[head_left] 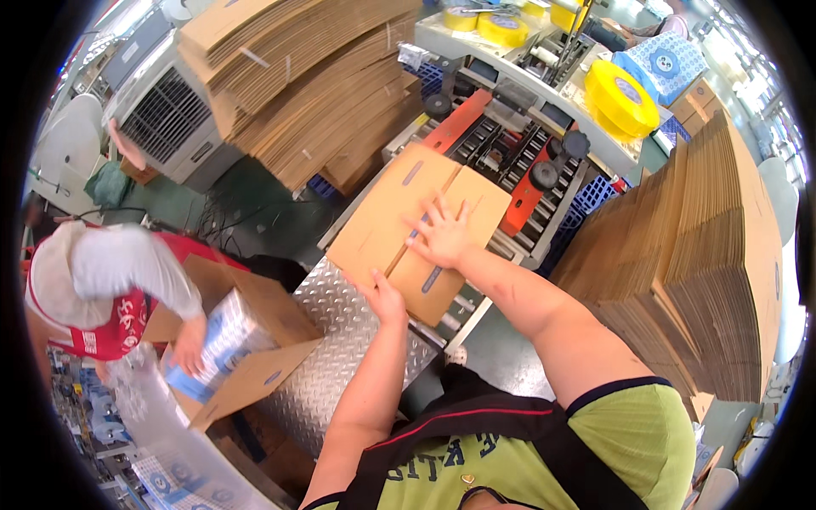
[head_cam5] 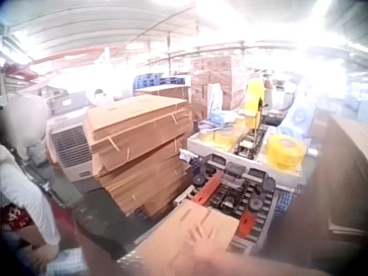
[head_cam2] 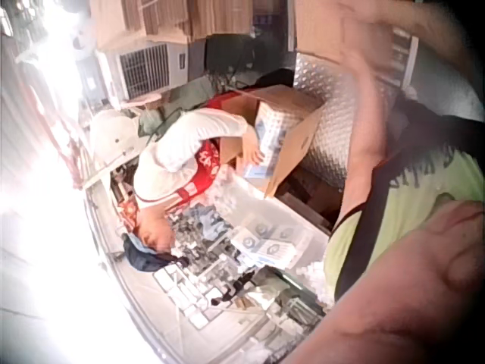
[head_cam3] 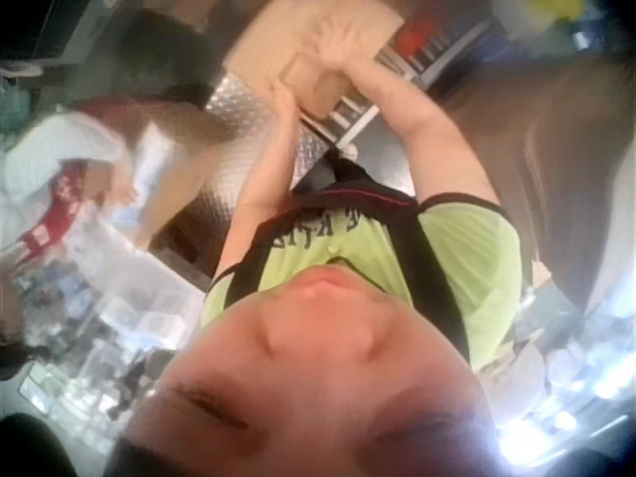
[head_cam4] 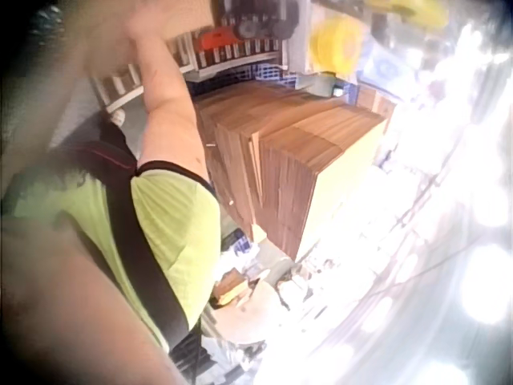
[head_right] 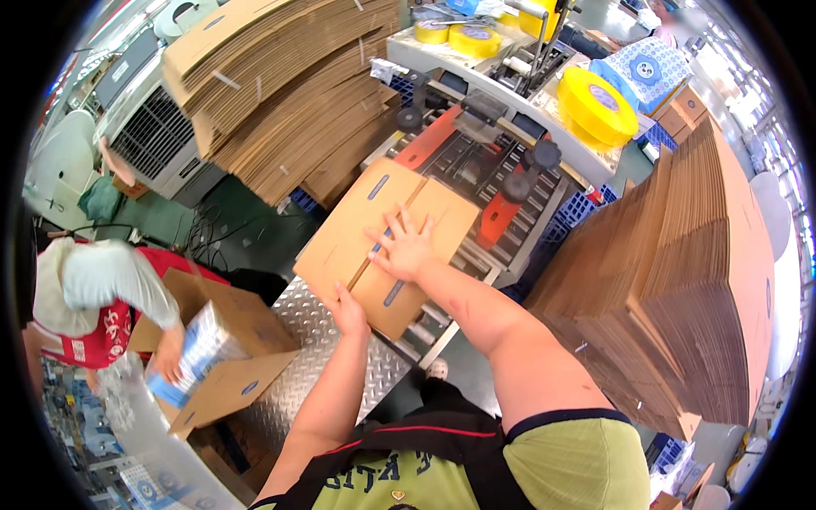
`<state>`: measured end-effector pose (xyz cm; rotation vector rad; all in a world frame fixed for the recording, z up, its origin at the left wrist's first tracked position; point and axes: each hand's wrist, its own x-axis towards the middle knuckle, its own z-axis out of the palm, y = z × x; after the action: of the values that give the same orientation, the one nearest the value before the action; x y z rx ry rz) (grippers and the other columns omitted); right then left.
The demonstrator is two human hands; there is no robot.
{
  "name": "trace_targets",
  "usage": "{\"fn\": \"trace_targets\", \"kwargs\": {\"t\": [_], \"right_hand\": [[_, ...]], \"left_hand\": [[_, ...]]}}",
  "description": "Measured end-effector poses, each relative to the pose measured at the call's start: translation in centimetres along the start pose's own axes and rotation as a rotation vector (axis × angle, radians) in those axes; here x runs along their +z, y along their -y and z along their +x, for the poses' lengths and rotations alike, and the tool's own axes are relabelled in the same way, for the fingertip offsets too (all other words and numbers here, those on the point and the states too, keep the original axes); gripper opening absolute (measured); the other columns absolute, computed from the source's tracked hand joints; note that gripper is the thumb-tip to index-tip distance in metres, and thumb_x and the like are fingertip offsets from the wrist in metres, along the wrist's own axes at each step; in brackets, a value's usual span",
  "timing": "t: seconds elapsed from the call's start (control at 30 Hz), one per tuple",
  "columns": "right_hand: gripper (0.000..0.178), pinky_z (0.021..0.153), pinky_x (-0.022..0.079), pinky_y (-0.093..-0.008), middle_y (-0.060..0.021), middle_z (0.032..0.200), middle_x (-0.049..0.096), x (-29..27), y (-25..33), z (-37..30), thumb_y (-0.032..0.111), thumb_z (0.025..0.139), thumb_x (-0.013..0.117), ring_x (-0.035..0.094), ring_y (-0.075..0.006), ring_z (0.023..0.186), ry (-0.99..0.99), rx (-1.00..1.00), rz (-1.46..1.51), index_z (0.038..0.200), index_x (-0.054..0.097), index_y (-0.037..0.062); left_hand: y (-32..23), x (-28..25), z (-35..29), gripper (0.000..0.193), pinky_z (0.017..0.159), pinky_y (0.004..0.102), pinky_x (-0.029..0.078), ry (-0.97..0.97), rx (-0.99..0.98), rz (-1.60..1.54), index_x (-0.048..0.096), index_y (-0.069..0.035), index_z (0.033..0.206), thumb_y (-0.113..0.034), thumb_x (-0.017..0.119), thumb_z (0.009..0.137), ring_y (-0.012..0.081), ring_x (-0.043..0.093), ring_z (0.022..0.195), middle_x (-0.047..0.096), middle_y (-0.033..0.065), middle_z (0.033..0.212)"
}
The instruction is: The person repeatedly places bubble wrap and stacks of blue product boxes into cardboard shipping boxes on a metal table, then closes the flaps and moves the boxes to a nearby roller conveyor. A coworker assists by handing over boxes and bubble wrap.
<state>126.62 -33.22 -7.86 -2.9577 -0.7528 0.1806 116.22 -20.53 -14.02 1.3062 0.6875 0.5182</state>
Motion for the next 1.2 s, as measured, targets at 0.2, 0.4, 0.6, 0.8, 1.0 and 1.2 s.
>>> {"fn": "trace_targets", "kwargs": {"t": [0.2, 0.4, 0.6, 0.8, 1.0, 1.2], "right_hand": [[0.048, 0.107, 0.011, -0.0748, -0.0076, 0.154, 0.031, -0.3, -10.7, 6.8, 0.056, 0.097, 0.033, 0.014, -0.0344, 0.146, -0.114, 0.128, 0.002, 0.141, 0.044, 0.0394], [0.042, 0.107, 0.023, -0.0660, -0.0106, 0.140, 0.044, 0.2, -17.2, 8.5, 0.042, 0.095, 0.047, 0.031, -0.0336, 0.136, -0.487, 0.155, 0.094, 0.130, 0.055, 0.0215], [0.017, 0.081, 0.049, -0.0418, -0.0147, 0.092, 0.060, -5.1, -11.5, -8.8, 0.014, 0.086, 0.063, 0.059, -0.0327, 0.091, -0.731, -0.215, 0.486, 0.101, 0.064, 0.0051], [0.047, 0.088, 0.048, -0.0428, -0.0136, 0.108, 0.062, -27.7, -15.9, -34.4, 0.025, 0.071, 0.078, 0.059, -0.0326, 0.102, -0.904, 0.423, -0.203, 0.111, 0.062, 0.0069], [0.058, 0.102, 0.039, -0.0450, -0.0126, 0.125, 0.056, -25.6, -22.5, -54.6, 0.032, 0.083, 0.069, 0.051, -0.0341, 0.119, -0.635, 0.923, -0.469, 0.133, 0.049, 0.0122], [0.026, 0.071, 0.051, -0.0335, -0.0005, 0.082, 0.061, -29.4, -1.6, -52.1, 0.012, 0.073, 0.069, 0.061, -0.0201, 0.081, -0.782, 0.330, -0.901, 0.098, 0.062, 0.0139]], "left_hand": [[0.8, 9.4, 5.4, 0.077, 0.111, 0.0372, 0.030, 0.283, -0.142, 0.083, -0.004, -0.012, 0.156, -0.035, 0.046, 0.102, 0.0294, 0.034, 0.138, 0.023, 0.0219, 0.156], [3.6, 1.9, -3.0, 0.062, 0.090, 0.0330, 0.045, 0.759, -0.718, 0.262, 0.044, -0.007, 0.143, -0.052, 0.045, 0.099, 0.0187, 0.057, 0.101, 0.060, 0.0072, 0.123], [7.9, -19.9, -10.4, 0.042, 0.064, 0.0258, 0.046, 0.858, -0.792, 0.535, 0.053, -0.010, 0.129, -0.039, 0.052, 0.099, 0.0153, 0.063, 0.090, 0.065, 0.0064, 0.111], [7.2, -30.7, -8.8, 0.049, 0.068, 0.0304, 0.050, 0.714, -0.743, 0.659, 0.050, -0.001, 0.130, -0.038, 0.053, 0.098, 0.0182, 0.063, 0.092, 0.064, 0.0121, 0.113], [-1.5, -25.3, -9.3, 0.050, 0.078, 0.0293, 0.048, 0.800, -0.380, 0.387, 0.047, -0.002, 0.135, -0.033, 0.057, 0.097, 0.0164, 0.061, 0.096, 0.064, 0.0110, 0.116], [-16.5, -26.8, -17.7, 0.071, 0.112, 0.0516, 0.027, 0.912, 0.703, 0.754, 0.040, 0.000, 0.143, -0.032, 0.070, 0.087, 0.0398, 0.033, 0.139, 0.039, 0.0220, 0.147]]}}
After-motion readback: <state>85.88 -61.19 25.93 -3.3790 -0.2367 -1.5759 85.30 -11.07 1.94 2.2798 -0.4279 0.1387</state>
